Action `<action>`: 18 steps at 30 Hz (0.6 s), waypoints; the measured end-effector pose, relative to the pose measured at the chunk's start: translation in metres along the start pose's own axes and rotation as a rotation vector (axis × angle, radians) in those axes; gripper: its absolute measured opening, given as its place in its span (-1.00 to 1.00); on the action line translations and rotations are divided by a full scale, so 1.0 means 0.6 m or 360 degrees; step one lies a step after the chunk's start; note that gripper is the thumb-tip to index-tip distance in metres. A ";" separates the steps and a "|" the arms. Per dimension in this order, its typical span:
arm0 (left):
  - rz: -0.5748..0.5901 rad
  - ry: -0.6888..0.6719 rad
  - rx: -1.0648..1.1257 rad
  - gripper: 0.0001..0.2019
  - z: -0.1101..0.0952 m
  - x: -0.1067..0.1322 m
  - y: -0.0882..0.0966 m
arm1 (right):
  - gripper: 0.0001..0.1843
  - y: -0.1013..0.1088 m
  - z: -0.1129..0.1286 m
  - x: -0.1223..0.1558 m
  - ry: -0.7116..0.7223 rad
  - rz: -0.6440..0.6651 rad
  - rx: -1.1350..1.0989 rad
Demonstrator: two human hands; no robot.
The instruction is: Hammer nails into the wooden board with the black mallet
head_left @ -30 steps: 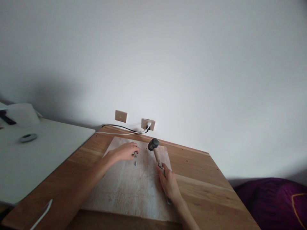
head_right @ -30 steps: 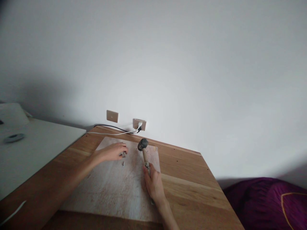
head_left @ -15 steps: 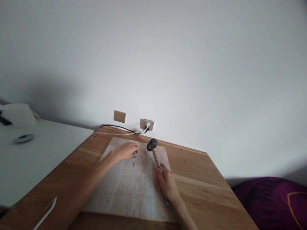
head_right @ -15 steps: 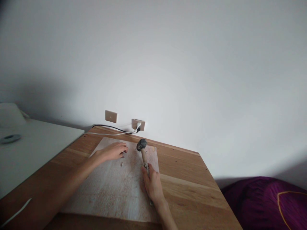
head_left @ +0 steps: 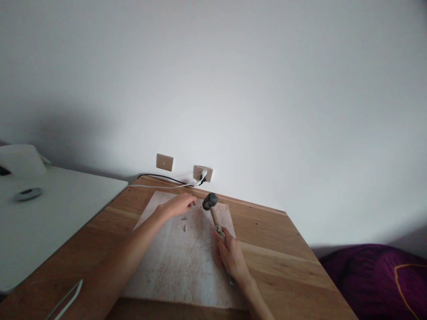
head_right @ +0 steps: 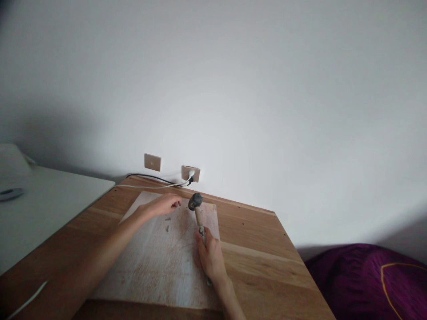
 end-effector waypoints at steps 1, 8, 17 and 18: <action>-0.0003 -0.0014 0.0026 -0.72 0.000 -0.004 -0.003 | -0.46 0.000 0.000 0.000 0.0006 -0.0006 0.0003; 0.0011 -0.0032 -0.0055 -0.66 0.009 -0.010 -0.017 | -0.49 0.003 0.008 0.003 0.0062 -0.0025 -0.0021; -0.0008 -0.0020 -0.0076 -0.70 0.006 -0.007 -0.004 | -0.48 0.001 0.005 0.002 0.0021 0.0003 -0.0016; -0.0002 -0.0022 -0.0086 -0.69 0.005 -0.007 -0.003 | -0.48 0.001 0.005 0.002 0.0023 0.0007 -0.0028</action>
Point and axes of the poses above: each hand's wrist, its own x-axis away from the middle knuckle, its own y-axis out of the back of the hand, z = x × y, the point moved 6 cm from there along -x, towards the middle knuckle, and after that the axes turned 2 degrees about -y, right-handed, at the moved point
